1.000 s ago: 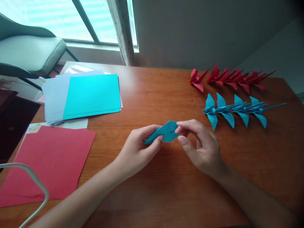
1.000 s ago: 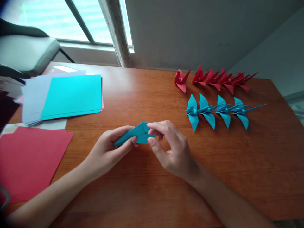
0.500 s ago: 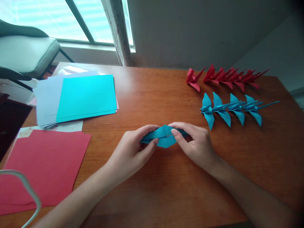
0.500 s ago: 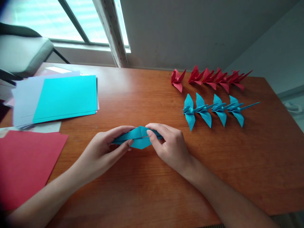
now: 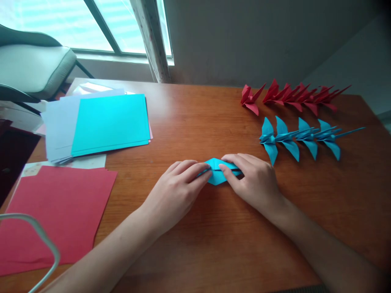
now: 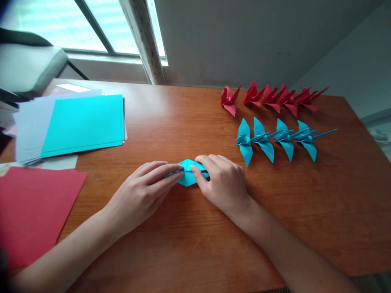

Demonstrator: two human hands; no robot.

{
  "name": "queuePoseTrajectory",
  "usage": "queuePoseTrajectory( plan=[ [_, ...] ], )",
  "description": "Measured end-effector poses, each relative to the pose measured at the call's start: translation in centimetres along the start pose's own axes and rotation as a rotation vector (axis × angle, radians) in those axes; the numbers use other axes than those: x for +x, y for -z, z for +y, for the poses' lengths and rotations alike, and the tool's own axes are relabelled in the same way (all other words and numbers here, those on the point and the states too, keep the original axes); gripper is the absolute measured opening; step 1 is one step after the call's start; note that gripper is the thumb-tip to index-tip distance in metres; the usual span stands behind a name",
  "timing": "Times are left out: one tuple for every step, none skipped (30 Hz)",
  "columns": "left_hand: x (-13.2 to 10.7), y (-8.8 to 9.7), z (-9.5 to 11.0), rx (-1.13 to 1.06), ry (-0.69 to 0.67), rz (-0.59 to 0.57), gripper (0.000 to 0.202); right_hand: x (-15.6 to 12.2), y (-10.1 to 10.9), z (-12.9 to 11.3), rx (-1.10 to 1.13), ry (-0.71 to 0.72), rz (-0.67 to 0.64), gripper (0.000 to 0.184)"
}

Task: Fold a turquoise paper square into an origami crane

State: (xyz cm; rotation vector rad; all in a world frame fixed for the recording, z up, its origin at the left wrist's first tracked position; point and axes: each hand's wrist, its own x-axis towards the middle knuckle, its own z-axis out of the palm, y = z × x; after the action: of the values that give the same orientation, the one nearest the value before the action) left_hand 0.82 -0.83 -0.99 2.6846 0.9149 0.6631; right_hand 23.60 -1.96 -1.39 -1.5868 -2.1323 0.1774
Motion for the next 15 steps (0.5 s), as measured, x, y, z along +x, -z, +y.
queuePoseTrajectory(
  plan=[
    [0.0,-0.1,-0.1,0.014,-0.009,-0.018,0.027,0.1,0.1,0.1,-0.033,0.018,0.014,0.019],
    [0.0,-0.1,-0.1,0.024,-0.011,-0.028,0.025,0.2,0.2,0.2,-0.059,0.039,0.034,0.021],
    [0.0,-0.1,-0.1,0.037,-0.009,-0.032,0.024,0.3,0.3,0.3,-0.067,0.065,0.060,0.021],
    [0.0,0.0,-0.2,0.054,-0.008,-0.034,0.023,0.4,0.4,0.4,-0.055,0.101,0.088,0.021],
    [0.0,0.1,-0.2,0.076,-0.009,-0.039,0.022,0.5,0.6,0.4,-0.026,0.147,0.115,0.020],
    [0.0,0.2,-0.1,0.101,-0.012,-0.041,0.023,0.5,0.7,0.5,0.011,0.203,0.132,0.019],
    [0.0,0.3,-0.1,0.126,-0.018,-0.043,0.024,0.5,0.9,0.5,0.046,0.265,0.130,0.019],
    [0.0,0.4,0.0,0.149,-0.025,-0.044,0.025,0.5,1.0,0.4,0.069,0.323,0.104,0.019],
    [0.0,0.6,0.0,0.169,-0.031,-0.045,0.027,0.4,1.0,0.4,0.079,0.367,0.059,0.019],
    [0.0,0.7,0.1,0.187,-0.040,-0.049,0.029,0.4,1.0,0.4,0.081,0.391,0.006,0.018],
    [0.0,0.8,0.3,0.200,-0.049,-0.057,0.029,0.4,0.9,0.4,0.082,0.397,-0.046,0.017],
    [0.0,0.9,0.4,0.216,-0.052,-0.061,0.029,0.3,0.9,0.3,0.084,0.391,-0.088,0.016],
    [0.1,1.0,0.6,0.232,-0.056,-0.066,0.029,0.3,0.8,0.3,0.086,0.378,-0.113,0.016],
    [0.1,1.0,0.8,0.251,-0.054,-0.067,0.029,0.4,0.6,0.3,0.090,0.366,-0.126,0.016],
    [0.1,1.0,1.1,0.271,-0.047,-0.063,0.030,0.4,0.5,0.4,0.094,0.360,-0.132,0.017]
  ],
)
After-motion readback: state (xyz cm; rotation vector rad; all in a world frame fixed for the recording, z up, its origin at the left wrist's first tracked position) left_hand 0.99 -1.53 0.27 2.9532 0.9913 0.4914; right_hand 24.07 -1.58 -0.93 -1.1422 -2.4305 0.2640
